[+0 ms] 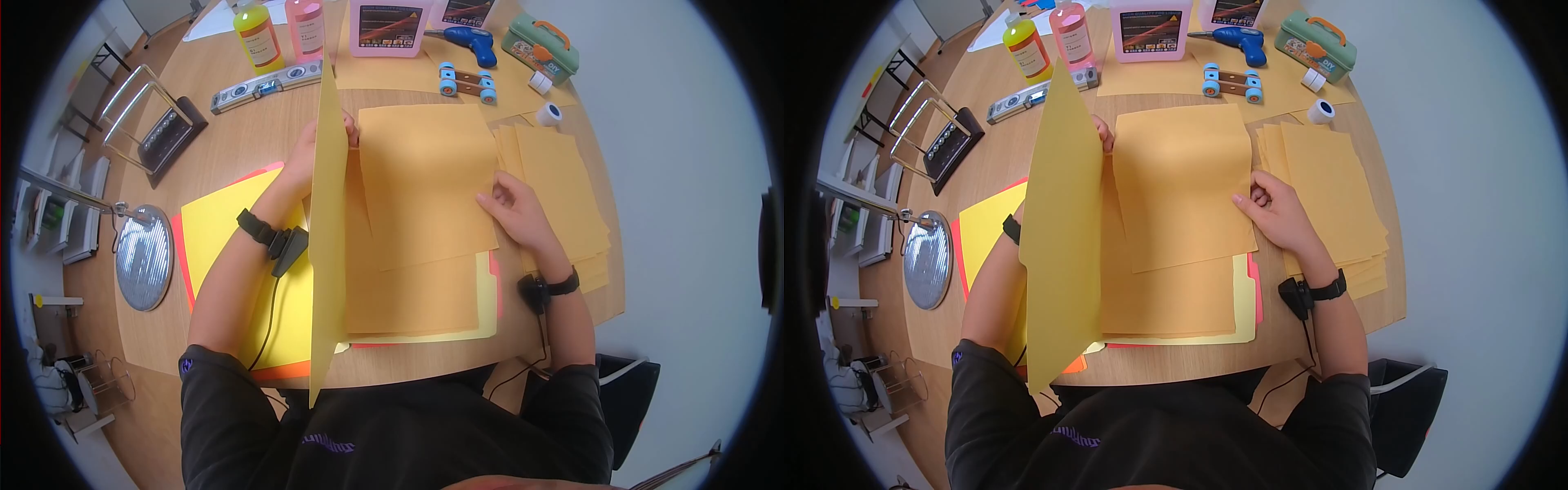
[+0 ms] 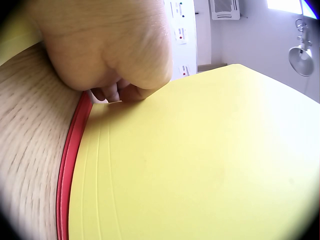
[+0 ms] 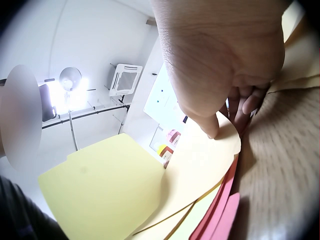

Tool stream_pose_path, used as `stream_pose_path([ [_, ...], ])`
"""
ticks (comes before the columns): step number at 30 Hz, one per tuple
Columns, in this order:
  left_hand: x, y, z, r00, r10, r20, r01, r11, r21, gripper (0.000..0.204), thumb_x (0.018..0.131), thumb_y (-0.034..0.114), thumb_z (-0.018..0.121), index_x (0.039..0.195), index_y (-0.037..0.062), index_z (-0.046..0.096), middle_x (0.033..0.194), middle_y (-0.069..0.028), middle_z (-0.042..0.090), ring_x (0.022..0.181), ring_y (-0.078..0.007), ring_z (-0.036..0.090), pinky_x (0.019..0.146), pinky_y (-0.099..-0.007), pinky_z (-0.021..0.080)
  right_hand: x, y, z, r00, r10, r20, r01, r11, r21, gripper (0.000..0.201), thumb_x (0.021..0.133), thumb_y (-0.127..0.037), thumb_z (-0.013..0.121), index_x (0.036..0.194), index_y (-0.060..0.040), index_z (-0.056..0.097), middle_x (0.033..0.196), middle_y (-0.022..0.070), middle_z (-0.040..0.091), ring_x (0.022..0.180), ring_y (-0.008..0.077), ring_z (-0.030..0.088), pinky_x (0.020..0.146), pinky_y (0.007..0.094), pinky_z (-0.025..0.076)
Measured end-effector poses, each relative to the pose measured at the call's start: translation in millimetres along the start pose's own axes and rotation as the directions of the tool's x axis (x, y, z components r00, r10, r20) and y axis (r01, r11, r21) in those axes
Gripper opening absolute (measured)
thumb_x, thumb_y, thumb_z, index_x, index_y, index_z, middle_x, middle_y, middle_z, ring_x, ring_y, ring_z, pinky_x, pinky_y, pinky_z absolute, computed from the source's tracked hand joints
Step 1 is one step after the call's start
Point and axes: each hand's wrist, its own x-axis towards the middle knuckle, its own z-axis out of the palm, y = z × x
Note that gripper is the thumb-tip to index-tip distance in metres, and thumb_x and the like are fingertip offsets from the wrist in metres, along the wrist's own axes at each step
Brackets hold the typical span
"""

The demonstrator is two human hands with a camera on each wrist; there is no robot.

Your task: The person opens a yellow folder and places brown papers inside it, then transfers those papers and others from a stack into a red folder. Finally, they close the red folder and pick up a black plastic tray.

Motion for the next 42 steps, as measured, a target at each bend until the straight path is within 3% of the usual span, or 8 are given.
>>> stream_pose_path([
  [42,-1.7,1.8,2.7,1.000,-0.004,-0.014,0.004,1.000,0.017,0.021,0.099,0.028,0.061,0.095,0.0090,0.053,0.090,-0.0026,0.052,0.089,-0.0159,0.050,0.083,-0.0302,0.044,-1.4,-3.8,0.5,1.000,-0.023,-0.010,0.023,0.999,-0.026,0.017,0.094,-0.016,0.073,0.100,-0.0018,0.065,0.080,-0.0037,0.053,0.071,0.0063,0.045,0.068,0.0225,0.043],
])
